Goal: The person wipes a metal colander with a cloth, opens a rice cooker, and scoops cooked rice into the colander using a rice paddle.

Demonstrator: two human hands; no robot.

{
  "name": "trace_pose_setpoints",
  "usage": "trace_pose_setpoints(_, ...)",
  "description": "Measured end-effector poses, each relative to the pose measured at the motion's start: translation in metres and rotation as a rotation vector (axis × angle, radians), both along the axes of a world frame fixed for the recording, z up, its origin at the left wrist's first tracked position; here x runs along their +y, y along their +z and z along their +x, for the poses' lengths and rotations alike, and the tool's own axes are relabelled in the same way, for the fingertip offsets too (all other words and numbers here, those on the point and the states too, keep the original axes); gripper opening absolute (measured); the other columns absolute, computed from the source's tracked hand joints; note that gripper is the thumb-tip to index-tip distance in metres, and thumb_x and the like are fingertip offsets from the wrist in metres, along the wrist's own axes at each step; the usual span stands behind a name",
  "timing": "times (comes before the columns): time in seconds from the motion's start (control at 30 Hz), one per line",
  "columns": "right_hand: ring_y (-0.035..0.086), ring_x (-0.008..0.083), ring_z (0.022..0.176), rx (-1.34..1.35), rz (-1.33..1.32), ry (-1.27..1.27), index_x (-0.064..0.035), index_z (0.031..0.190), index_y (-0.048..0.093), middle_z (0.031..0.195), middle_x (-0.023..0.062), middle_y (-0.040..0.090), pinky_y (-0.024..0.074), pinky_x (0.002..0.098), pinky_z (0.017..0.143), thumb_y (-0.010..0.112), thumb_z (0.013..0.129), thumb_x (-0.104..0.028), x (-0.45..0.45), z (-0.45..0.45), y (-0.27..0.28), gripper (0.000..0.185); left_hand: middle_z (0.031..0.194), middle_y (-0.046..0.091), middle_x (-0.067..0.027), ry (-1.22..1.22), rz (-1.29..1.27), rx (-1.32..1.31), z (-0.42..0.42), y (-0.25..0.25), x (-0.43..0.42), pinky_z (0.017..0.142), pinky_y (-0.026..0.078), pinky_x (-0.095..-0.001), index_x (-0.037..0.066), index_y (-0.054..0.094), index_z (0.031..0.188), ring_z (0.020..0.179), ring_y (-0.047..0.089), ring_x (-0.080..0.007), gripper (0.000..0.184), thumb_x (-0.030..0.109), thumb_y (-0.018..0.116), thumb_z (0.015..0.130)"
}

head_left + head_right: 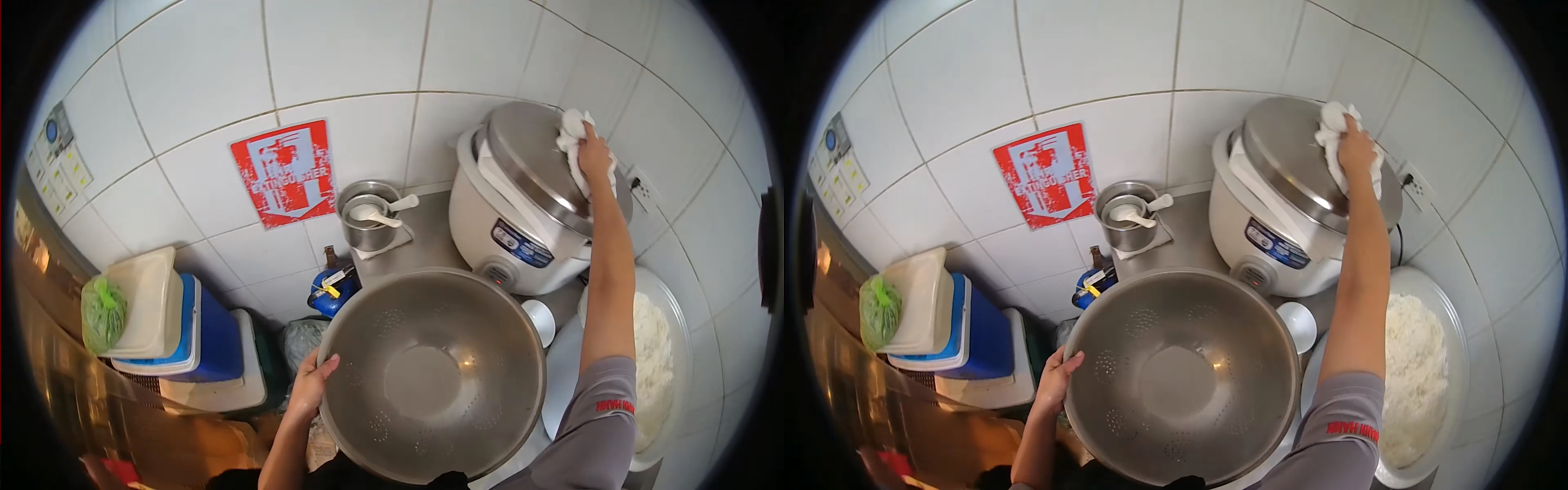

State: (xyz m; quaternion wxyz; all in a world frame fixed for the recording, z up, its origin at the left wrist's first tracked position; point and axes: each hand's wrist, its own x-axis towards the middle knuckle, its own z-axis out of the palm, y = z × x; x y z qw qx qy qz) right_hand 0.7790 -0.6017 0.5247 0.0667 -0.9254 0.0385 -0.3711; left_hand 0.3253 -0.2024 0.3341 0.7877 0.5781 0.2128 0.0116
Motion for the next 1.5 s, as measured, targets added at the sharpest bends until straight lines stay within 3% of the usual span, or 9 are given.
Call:
trace_pose_setpoints(0.2, 0.042, 0.0399, 0.109, -0.077, -0.178, -0.188, -0.0254, 0.126, 0.037, 0.119, 0.0209, 0.045, 0.0316, 0.053, 0.089, 0.051, 0.079, -0.023, 0.009, -0.01, 0.02, 0.049, 0.091, 0.058, -0.0039, 0.034, -0.065, -0.028, -0.005, 0.0, -0.006, 0.072, 0.041, -0.0233, 0.0, 0.053, 0.107, 0.081, 0.053, -0.0105, 0.027, 0.012, 0.053, 0.083)
trace_pose_setpoints(0.3, 0.045, 0.0343, 0.107, -0.519, -0.378, 0.057, -0.0144, 0.118, 0.048, 0.116, 0.0177, 0.049, 0.0345, 0.0472, 0.088, 0.053, 0.075, -0.016, 0.059, -0.038, 0.042, 0.043, 0.091, 0.059, -0.0041, 0.057, -0.126, -0.065, -0.008, -0.007, -0.011, 0.072, 0.042, -0.0234, 0.0, 0.054, 0.106, 0.081, 0.053, -0.0106, 0.026, 0.011, 0.053, 0.083)
trace_pose_setpoints(0.4, 0.052, 0.0276, 0.096, -0.299, -0.302, 0.693, -0.0059, 0.095, 0.06, 0.1, 0.0112, 0.058, 0.0414, 0.035, 0.08, 0.053, 0.071, -0.01, 0.171, -0.078, 0.009, 0.025, 0.093, 0.059, -0.0052, 0.072, -0.18, -0.046, -0.012, -0.007, -0.016, 0.073, 0.042, -0.0241, 0.0, 0.053, 0.107, 0.083, 0.054, -0.0111, 0.027, 0.011, 0.053, 0.082)
trace_pose_setpoints(0.47, 0.053, 0.031, 0.091, 0.393, -0.023, 1.098, -0.0082, 0.094, 0.061, 0.093, 0.0135, 0.059, 0.0418, 0.0388, 0.081, 0.054, 0.071, -0.011, 0.241, -0.087, -0.059, 0.024, 0.096, 0.059, -0.0063, 0.066, -0.2, -0.057, -0.015, -0.008, -0.019, 0.075, 0.043, -0.0256, 0.0, 0.05, 0.11, 0.084, 0.055, -0.0131, 0.031, 0.01, 0.054, 0.081)
trace_pose_setpoints(0.5, 0.054, 0.0305, 0.092, 0.384, -0.505, 1.018, -0.0104, 0.097, 0.061, 0.092, 0.0148, 0.058, 0.0423, 0.0399, 0.082, 0.056, 0.071, -0.014, 0.271, -0.07, -0.113, 0.027, 0.097, 0.058, -0.0066, 0.057, -0.208, -0.06, -0.018, -0.009, -0.02, 0.075, 0.043, -0.0259, 0.001, 0.05, 0.112, 0.084, 0.055, -0.0139, 0.033, 0.009, 0.055, 0.08)
trace_pose_setpoints(0.63, 0.056, 0.0339, 0.09, 0.68, -0.646, 0.926, -0.0072, 0.096, 0.059, 0.101, 0.0156, 0.055, 0.0465, 0.0409, 0.077, 0.056, 0.072, -0.013, 0.326, -0.087, -0.196, 0.025, 0.101, 0.057, -0.009, 0.005, -0.157, -0.113, -0.03, -0.013, -0.017, 0.078, 0.044, -0.0272, 0.0, 0.046, 0.116, 0.088, 0.055, -0.0162, 0.04, 0.004, 0.054, 0.076)
trace_pose_setpoints(1.07, 0.06, 0.0287, 0.08, 0.382, -0.416, 0.569, -0.0017, 0.104, 0.051, 0.093, 0.0131, 0.057, 0.0494, 0.0394, 0.066, 0.048, 0.08, -0.016, 0.301, -0.186, -0.117, 0.028, 0.099, 0.058, -0.0119, -0.189, -0.085, -0.157, -0.052, -0.007, -0.012, 0.074, 0.045, -0.0266, -0.001, 0.046, 0.113, 0.085, 0.057, -0.0181, 0.043, 0.0, 0.054, 0.071)
trace_pose_setpoints(1.27, 0.059, 0.0279, 0.076, 0.261, -0.321, 0.114, -0.0106, 0.109, 0.048, 0.084, 0.0127, 0.059, 0.0468, 0.0399, 0.06, 0.049, 0.076, -0.009, 0.132, -0.321, 0.019, 0.033, 0.099, 0.055, -0.0097, -0.318, -0.218, -0.212, -0.038, 0.003, -0.038, 0.078, 0.043, -0.0296, -0.001, 0.046, 0.113, 0.088, 0.054, -0.0199, 0.044, 0.002, 0.051, 0.07)
trace_pose_setpoints(1.5, 0.054, 0.0215, 0.096, 0.415, -0.502, -0.448, -0.0094, 0.112, 0.049, 0.092, 0.0083, 0.061, 0.0318, 0.0402, 0.089, 0.043, 0.081, -0.007, -0.153, -0.389, -0.021, 0.032, 0.098, 0.056, -0.0108, -0.238, -0.176, -0.085, -0.02, -0.005, -0.059, 0.073, 0.046, -0.0299, -0.001, 0.045, 0.115, 0.083, 0.056, -0.0206, 0.043, 0.002, 0.051, 0.072)
